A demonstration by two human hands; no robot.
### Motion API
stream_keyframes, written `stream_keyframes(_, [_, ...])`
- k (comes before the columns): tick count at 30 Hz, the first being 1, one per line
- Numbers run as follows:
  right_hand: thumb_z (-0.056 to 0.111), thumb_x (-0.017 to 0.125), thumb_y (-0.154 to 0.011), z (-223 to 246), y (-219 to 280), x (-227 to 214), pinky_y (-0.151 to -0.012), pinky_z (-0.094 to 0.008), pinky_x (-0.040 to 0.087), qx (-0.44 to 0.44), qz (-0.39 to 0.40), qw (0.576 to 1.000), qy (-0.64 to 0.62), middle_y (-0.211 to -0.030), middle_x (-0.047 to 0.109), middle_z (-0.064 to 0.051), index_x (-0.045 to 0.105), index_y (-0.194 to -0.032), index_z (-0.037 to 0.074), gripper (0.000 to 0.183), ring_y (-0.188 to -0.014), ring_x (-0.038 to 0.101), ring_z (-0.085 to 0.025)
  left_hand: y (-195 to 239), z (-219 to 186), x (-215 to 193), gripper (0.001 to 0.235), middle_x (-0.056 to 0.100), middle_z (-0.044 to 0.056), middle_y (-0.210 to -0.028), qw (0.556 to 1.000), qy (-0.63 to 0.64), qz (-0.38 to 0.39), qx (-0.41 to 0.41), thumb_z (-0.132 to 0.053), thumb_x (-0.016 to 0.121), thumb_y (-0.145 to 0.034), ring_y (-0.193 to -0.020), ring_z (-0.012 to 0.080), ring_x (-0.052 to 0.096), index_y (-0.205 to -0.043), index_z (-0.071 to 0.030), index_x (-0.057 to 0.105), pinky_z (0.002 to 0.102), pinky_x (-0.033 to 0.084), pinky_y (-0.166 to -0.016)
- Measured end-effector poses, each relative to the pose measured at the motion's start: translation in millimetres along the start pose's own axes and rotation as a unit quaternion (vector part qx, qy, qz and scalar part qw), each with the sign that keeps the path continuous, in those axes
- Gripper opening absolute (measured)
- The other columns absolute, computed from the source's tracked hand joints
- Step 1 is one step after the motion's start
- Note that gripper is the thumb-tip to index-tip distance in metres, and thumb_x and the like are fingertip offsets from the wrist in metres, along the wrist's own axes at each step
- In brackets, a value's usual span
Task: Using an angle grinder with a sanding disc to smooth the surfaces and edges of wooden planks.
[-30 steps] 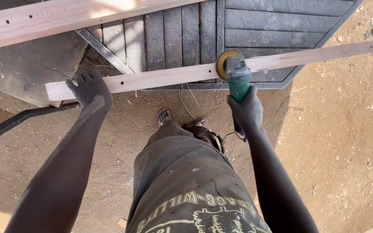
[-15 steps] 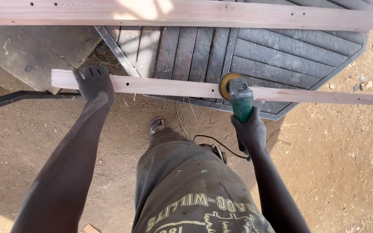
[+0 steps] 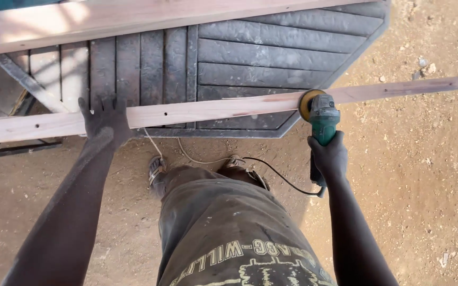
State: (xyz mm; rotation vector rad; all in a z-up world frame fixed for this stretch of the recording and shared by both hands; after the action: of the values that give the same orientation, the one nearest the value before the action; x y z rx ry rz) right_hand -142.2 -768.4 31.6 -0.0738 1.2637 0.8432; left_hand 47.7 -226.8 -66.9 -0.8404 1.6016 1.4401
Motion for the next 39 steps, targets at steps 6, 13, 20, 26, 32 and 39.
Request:
stream_keyframes(6, [0.057, 0.076, -0.087, -54, -76, -56, -0.093, -0.062, 0.049, -0.003, -0.002, 0.999, 0.038, -0.107, 0.064, -0.03, 0.043, -0.124, 0.007, 0.071, -0.111, 0.063, -0.054, -5, -44, 7, 0.072, 0.063, 0.02, -0.136, 0.996, -0.077, -0.037, -0.029, -0.041, 0.073, -0.083, -0.136, 0.0376, 0.05, -0.143, -0.005, 0.055, 0.058, 0.016, -0.118])
stream_keyframes(13, [0.054, 0.079, -0.083, -5, -50, -35, -0.095, -0.063, 0.048, -0.065, 0.034, 0.995, 0.063, -0.111, 0.065, -0.033, 0.047, -0.128, 0.006, 0.073, -0.112, 0.062, -0.056, -7, -41, 25, 0.056, 0.057, 0.017, -0.133, 0.994, -0.089, -0.041, -0.049, -0.03, 0.062, -0.087, -0.132, 0.0355, 0.044, -0.137, -0.007, 0.05, 0.052, 0.02, -0.112])
stream_keyframes(20, [0.05, 0.077, -0.083, 72, 22, 12, -0.098, -0.063, 0.047, -0.108, 0.099, 0.988, 0.054, -0.114, 0.067, -0.032, 0.048, -0.126, 0.007, 0.067, -0.115, 0.062, -0.054, -12, -31, 54, 0.054, 0.06, 0.019, -0.122, 0.99, -0.059, -0.127, -0.018, -0.033, 0.07, -0.088, -0.124, 0.0354, 0.049, -0.131, -0.004, 0.054, 0.054, 0.023, -0.109])
stream_keyframes(26, [0.051, 0.078, -0.081, 113, 58, 31, -0.098, -0.062, 0.048, -0.13, 0.131, 0.979, 0.086, -0.114, 0.069, -0.029, 0.05, -0.126, 0.01, 0.067, -0.115, 0.063, -0.052, 4, -33, 66, 0.028, 0.058, 0.015, -0.113, 0.981, -0.04, -0.186, -0.025, -0.019, 0.051, -0.104, -0.121, 0.0337, 0.047, -0.128, -0.006, 0.055, 0.056, 0.02, -0.113])
stream_keyframes(32, [0.052, 0.08, -0.081, 90, 43, 29, -0.099, -0.062, 0.047, -0.119, 0.106, 0.982, 0.101, -0.114, 0.069, -0.028, 0.05, -0.126, 0.012, 0.067, -0.116, 0.063, -0.051, 14, -36, 51, 0.015, 0.056, 0.016, -0.093, 0.939, -0.034, -0.343, 0.005, -0.015, 0.058, -0.1, -0.104, 0.0353, 0.053, -0.108, -0.004, 0.062, 0.057, 0.031, -0.107])
stream_keyframes(39, [0.053, 0.076, -0.082, 102, 53, 36, -0.097, -0.064, 0.047, -0.099, 0.111, 0.983, 0.111, -0.114, 0.068, -0.03, 0.045, -0.122, 0.012, 0.065, -0.115, 0.063, -0.052, 9, -35, 76, 0.012, 0.059, 0.018, -0.098, 0.94, -0.012, -0.342, 0.009, -0.017, 0.056, -0.1, -0.111, 0.0379, 0.053, -0.105, -0.007, 0.06, 0.06, 0.028, -0.111])
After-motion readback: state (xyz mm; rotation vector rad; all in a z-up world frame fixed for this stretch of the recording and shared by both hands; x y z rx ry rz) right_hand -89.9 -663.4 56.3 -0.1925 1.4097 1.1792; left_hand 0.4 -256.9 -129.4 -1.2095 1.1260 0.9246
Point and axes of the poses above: each hand's wrist, its own y-axis away from the middle knuckle, its own x-axis out of the palm, z = x × y, the point moved 7 cm from there along -y, towards the middle knuckle
